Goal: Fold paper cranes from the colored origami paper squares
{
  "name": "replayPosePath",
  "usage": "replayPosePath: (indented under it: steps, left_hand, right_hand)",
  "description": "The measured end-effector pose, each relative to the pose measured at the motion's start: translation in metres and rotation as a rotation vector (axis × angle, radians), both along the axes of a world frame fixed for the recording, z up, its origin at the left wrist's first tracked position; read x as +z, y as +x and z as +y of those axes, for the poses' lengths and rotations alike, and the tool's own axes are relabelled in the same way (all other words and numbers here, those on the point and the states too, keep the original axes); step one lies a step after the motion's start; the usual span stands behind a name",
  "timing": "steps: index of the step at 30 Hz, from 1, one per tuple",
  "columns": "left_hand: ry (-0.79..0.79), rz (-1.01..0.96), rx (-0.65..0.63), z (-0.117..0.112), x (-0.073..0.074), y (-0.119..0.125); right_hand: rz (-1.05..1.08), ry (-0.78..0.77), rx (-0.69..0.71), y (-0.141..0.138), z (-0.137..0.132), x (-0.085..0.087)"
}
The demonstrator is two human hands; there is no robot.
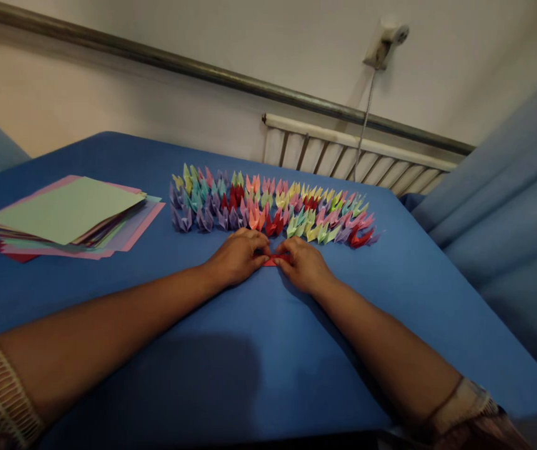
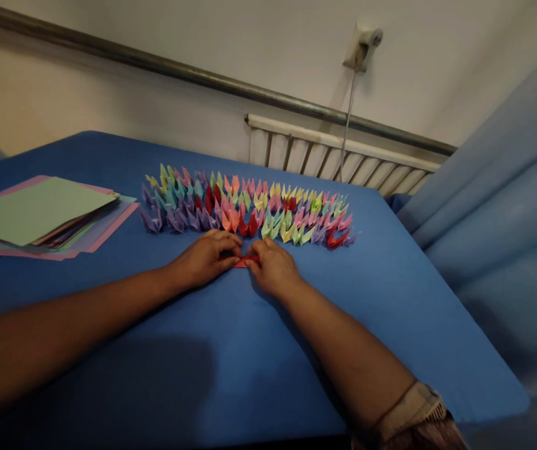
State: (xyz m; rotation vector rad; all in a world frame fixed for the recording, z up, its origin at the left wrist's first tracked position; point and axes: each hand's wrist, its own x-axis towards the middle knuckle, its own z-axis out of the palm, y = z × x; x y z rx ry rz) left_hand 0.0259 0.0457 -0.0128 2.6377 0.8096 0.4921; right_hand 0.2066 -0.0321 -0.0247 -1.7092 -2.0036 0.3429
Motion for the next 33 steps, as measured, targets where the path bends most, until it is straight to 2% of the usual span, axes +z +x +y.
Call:
replayPosePath:
  steps: [9, 17, 20, 24, 28, 33]
  left_hand:
    - [0.102, 0.105, -0.157, 0.001, 0.006, -0.007]
    - [0.137, 0.132, -0.261, -0.004, 0.01, -0.008]
    - [0.147, 0.119, -0.26, -0.002, 0.007, -0.008]
    - [0.061, 0.063, -0.238, 0.0, 0.005, -0.008]
    - [-0.021, 0.047, -0.198, 0.001, 0.006, -0.006]
    - [-0.006, 0.066, -0.161, 0.0, 0.009, -0.003]
  right_hand:
    - [-0.179, -0.012, 0.097, 0.0, -0.005, 0.006]
    - [-0.148, -0.027, 0.111, 0.002, -0.005, 0.009]
    - [-0.15, -0.016, 0.174, 0.006, -0.006, 0.012]
    - [-0.124, -0.011, 0.257, 0.012, -0.004, 0.01]
    - [-0.115, 0.004, 0.247, 0.014, -0.001, 0.009]
    - [-0.187, 0.02, 0.211, 0.012, -0.002, 0.013]
